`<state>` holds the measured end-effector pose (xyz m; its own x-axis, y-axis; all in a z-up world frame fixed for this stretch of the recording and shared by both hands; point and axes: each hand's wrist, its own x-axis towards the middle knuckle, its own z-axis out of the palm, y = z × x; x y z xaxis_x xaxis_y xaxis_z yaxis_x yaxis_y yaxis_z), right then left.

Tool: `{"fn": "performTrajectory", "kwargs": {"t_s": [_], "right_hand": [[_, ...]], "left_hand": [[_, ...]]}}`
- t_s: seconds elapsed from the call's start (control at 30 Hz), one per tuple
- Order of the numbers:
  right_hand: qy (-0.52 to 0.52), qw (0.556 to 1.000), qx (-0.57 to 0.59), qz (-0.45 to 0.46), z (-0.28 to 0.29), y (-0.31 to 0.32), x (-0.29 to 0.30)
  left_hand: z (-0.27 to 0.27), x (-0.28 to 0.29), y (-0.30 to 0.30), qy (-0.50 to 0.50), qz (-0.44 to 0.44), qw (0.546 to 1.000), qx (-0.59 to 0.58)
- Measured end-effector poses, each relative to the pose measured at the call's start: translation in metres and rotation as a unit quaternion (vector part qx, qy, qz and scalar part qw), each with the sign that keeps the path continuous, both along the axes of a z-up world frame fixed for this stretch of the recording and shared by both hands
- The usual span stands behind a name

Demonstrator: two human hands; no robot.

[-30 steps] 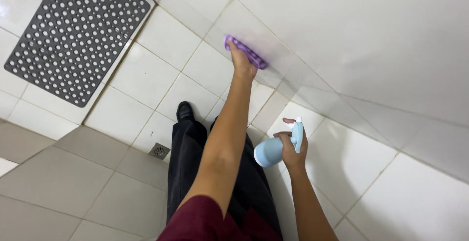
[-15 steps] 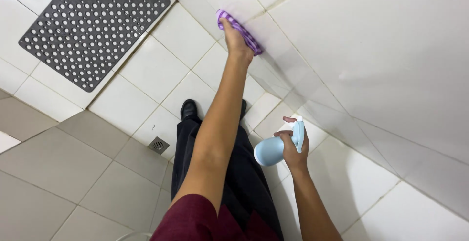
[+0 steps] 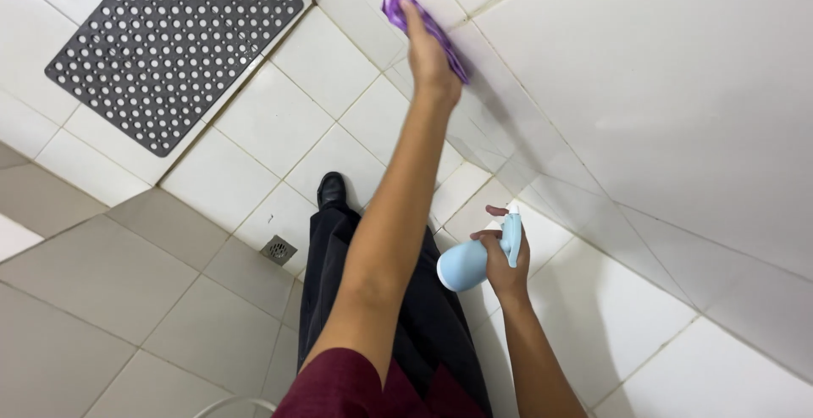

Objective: Cleaning bathroom tiled walls using a spray cleaning solution and a microfibre cloth.

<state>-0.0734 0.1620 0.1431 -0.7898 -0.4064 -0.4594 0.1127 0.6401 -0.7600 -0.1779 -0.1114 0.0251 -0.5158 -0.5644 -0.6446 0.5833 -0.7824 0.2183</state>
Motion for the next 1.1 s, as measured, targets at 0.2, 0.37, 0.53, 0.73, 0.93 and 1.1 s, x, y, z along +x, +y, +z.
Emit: {"fn": "performTrajectory", "kwargs": {"t_s": [0.2, 0.37, 0.53, 0.73, 0.93, 1.1], "right_hand": [[-0.004, 0.998, 0.055, -0.019, -0.025, 0.031, -0.011], [0.005, 0.999, 0.037, -0.040, -0.006, 0.010, -0.004], [-0.036, 0.993, -0.051, -0.099, -0.053, 0.071, -0.011], [0.110, 0.991, -0.001, 0.073, -0.071, 0.110, -0.012], [-0.031, 0.994, 0.058, -0.087, -0.033, 0.061, -0.010], [-0.063, 0.987, 0.114, -0.099, -0.041, 0.033, 0.000]], "left_hand": [[0.008, 0.011, 0.018, 0.035, -0.013, 0.998, -0.050], [-0.015, 0.001, 0.077, -0.016, -0.124, 0.991, 0.054], [0.045, 0.012, 0.149, 0.136, -0.062, 0.986, 0.079], [0.056, -0.020, 0.205, 0.131, -0.111, 0.985, -0.007], [-0.024, -0.001, 0.177, 0.199, -0.055, 0.961, 0.186], [0.091, 0.022, 0.221, 0.271, -0.119, 0.935, 0.197]]}}
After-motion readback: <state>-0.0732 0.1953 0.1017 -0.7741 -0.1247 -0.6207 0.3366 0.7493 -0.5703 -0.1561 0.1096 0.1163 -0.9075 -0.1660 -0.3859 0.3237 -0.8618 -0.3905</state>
